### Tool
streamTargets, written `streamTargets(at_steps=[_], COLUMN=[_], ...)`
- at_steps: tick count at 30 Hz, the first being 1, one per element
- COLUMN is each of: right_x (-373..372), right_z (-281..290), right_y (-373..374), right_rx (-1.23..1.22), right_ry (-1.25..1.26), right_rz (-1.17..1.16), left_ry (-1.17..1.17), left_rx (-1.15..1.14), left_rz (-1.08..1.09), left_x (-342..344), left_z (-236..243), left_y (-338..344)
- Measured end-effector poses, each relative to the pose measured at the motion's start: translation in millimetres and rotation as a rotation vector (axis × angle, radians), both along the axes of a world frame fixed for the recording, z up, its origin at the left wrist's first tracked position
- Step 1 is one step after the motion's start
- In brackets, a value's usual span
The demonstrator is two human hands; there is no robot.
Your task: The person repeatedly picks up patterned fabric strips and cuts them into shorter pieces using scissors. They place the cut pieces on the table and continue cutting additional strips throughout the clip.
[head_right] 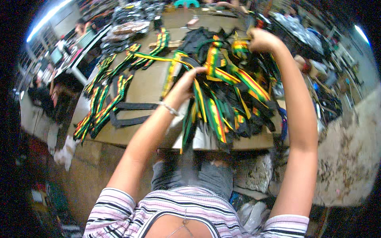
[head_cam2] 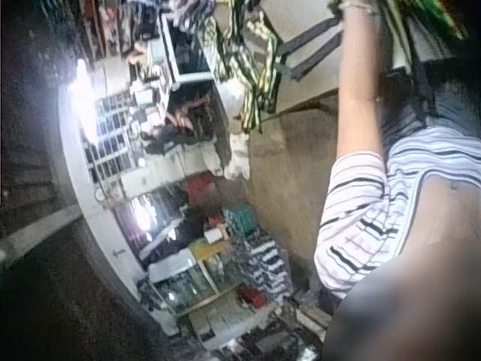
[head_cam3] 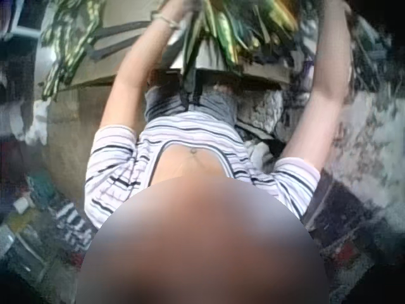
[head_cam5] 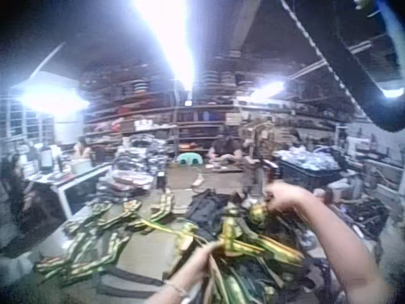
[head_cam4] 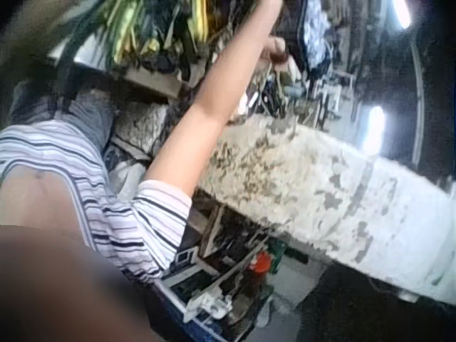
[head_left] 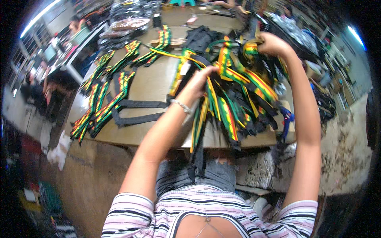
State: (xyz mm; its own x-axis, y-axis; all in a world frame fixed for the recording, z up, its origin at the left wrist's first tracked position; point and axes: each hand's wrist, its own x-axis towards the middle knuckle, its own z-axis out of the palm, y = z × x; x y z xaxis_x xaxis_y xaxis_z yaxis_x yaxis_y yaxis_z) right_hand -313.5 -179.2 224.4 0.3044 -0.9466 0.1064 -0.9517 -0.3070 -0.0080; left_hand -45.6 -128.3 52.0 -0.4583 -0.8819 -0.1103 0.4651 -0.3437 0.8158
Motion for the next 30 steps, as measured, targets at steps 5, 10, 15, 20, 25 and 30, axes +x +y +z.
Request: streamTargets(at_steps=[5, 10, 15, 20, 25, 30], right_x=[68.5, 126.7, 111.3, 156.6, 198.7, 184.9], right_z=[-71.4, -171.6, -212.6, -150.7, -129.8, -165.4], right_y=[47.3, 48.6, 35.3, 67.6, 137.9, 120.6], right_rx=[-0.194, 0.299, 0.197, 0.062, -0.044, 0.052], right_ry=[-0.459, -0.289, -0.256, -0.146, -0.494, -0.095], right_rz=[0.262, 0.0, 0.017, -0.154, 0.62, 0.28], left_ry=[0.051, 0.098, -0.587, -1.115, -1.13, -1.121], left_rx=[-0.028, -0.086, -0.223, -0.719, -1.064, -0.881], left_rz=[0.242, 0.249, 0.004, 0.231, 0.51, -0.159], left_x=[-5.3, 41.1, 121.2, 127.9, 91.3, 166.2], left_z=[-43.4, -39.8, -15.6, -22.3, -36.3, -2.9], left_y=[12.1, 51.9, 152.7, 171.2, 149.2, 195.6])
